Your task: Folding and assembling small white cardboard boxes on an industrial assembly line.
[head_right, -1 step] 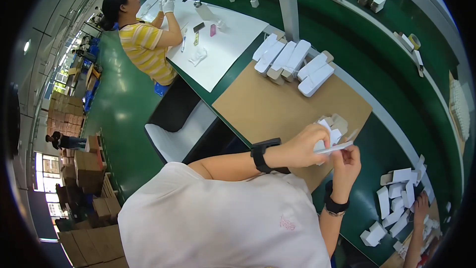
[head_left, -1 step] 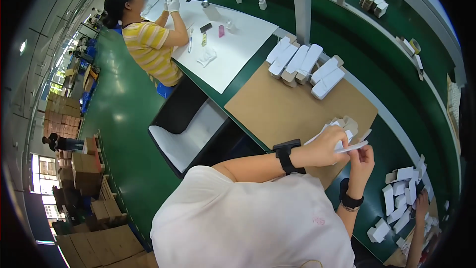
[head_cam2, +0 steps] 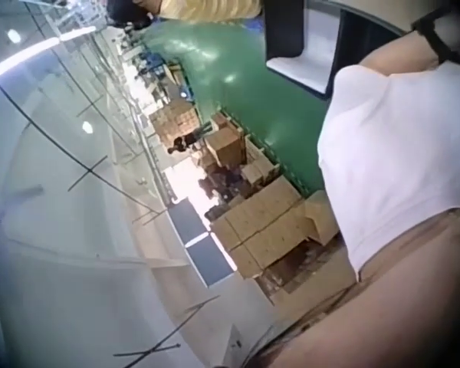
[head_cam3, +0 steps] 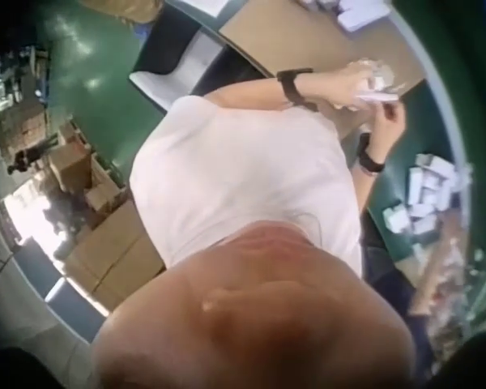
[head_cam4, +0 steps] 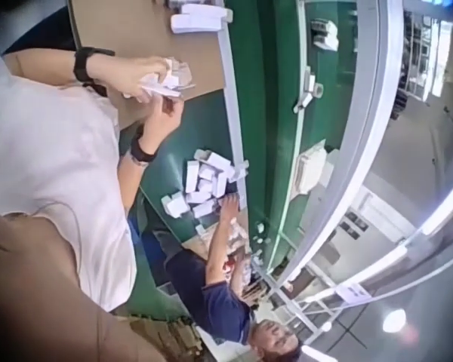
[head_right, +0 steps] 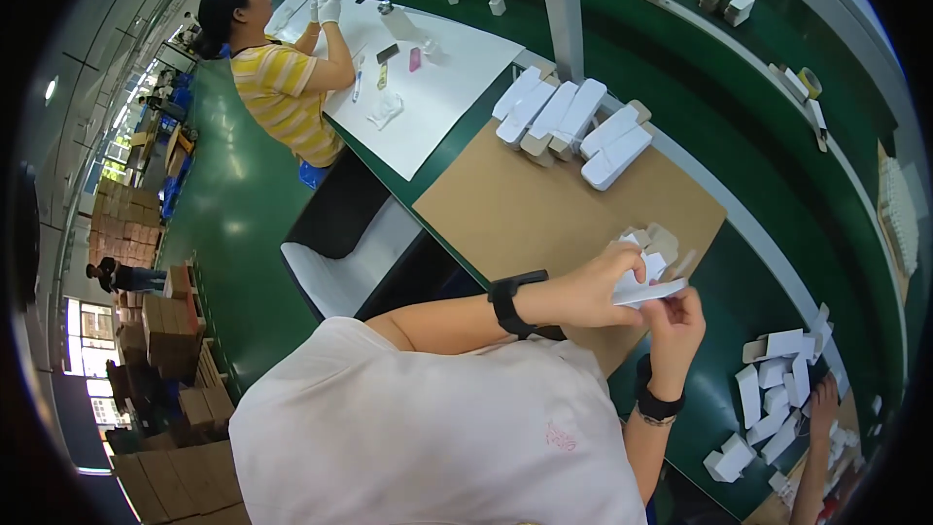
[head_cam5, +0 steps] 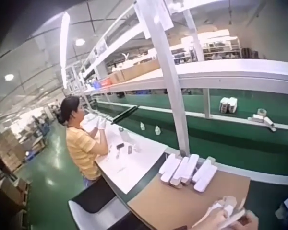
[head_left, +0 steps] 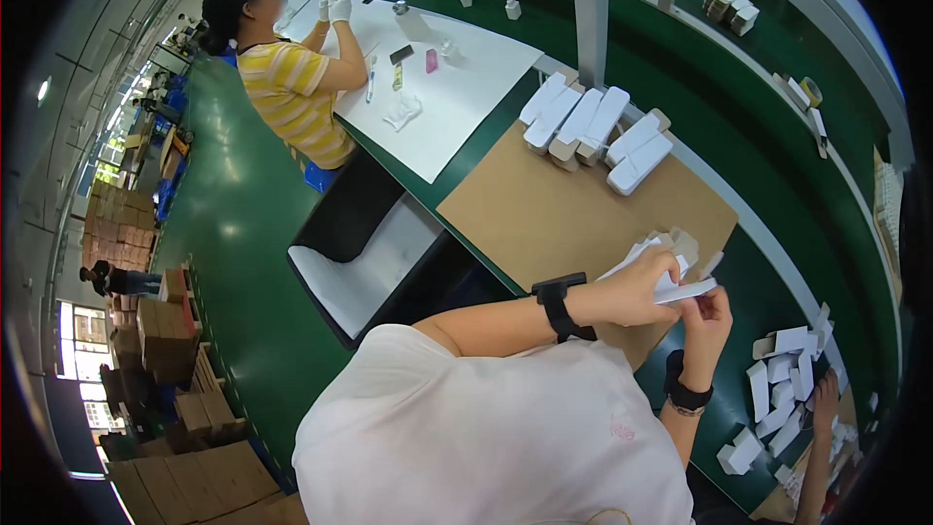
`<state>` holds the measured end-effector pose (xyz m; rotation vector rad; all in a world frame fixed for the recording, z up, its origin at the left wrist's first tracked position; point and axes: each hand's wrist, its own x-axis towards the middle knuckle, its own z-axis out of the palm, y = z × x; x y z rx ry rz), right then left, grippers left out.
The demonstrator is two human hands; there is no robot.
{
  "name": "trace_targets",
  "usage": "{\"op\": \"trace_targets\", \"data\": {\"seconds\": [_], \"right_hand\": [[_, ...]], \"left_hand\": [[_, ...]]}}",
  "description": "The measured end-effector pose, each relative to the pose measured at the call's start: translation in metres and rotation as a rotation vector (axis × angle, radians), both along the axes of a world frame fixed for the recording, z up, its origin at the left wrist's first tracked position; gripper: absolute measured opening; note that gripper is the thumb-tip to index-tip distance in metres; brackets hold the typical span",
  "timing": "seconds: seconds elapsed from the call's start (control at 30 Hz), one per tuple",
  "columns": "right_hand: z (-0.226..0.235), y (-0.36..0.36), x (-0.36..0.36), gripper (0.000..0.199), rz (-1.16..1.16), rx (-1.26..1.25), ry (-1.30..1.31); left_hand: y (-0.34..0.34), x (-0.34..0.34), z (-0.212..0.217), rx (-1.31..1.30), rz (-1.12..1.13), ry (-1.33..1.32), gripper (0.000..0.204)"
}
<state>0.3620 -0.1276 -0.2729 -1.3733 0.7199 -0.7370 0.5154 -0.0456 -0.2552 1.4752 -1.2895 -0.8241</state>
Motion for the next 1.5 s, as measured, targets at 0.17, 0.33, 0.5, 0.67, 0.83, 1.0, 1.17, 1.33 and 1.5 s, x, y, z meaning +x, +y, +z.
{"op": "trace_targets", "data": {"seconds": [0.17, 0.33, 0.5, 0.67, 0.83, 1.0, 1.17, 1.33, 1.5], "right_hand": [[0.025, 0.000, 0.001, 0.021, 0.014, -0.002, -0.063], [0.022, 0.013, 0.022, 0.051, -0.161, 0.105, -0.278], [0.001, 0.001, 0.010, 0.014, -0.019, 0.212, -0.221], [0.011, 0.008, 0.003, 0.022, -0.033, -0.009, -0.165], [0.020, -0.002, -0.010, 0.028, -0.036, -0.092, -0.050], [0.032, -0.012, -0.015, 0.024, 0.038, 0.070, 0.037], [0.028, -0.012, -0.018, 0.024, 0.018, 0.128, 0.029], [0.024, -0.004, -0.022, 0.022, -0.046, 0.004, 0.054], [0.030, -0.011, -0.029, 0.020, 0.000, 0.078, 0.094]], "left_hand": [[-0.002, -0.008, 0.010, 0.190, -0.229, 0.234, 0.092], [-0.014, 0.002, -0.010, -0.121, -0.127, 0.178, 0.079], [-0.012, 0.000, -0.015, 0.125, -0.253, 0.674, 0.046], [-0.014, 0.000, -0.009, 0.278, -0.313, 0.827, 0.052], [-0.011, 0.003, -0.017, 0.214, -0.361, 0.582, 0.065], [-0.012, 0.006, -0.005, 0.257, -0.437, 0.400, 0.073], [-0.016, 0.007, 0.001, 0.263, -0.452, 0.340, 0.076], [-0.021, 0.007, 0.003, 0.302, -0.458, 0.333, 0.077], [-0.025, 0.007, 0.007, 0.321, -0.526, 0.245, 0.077]]}}
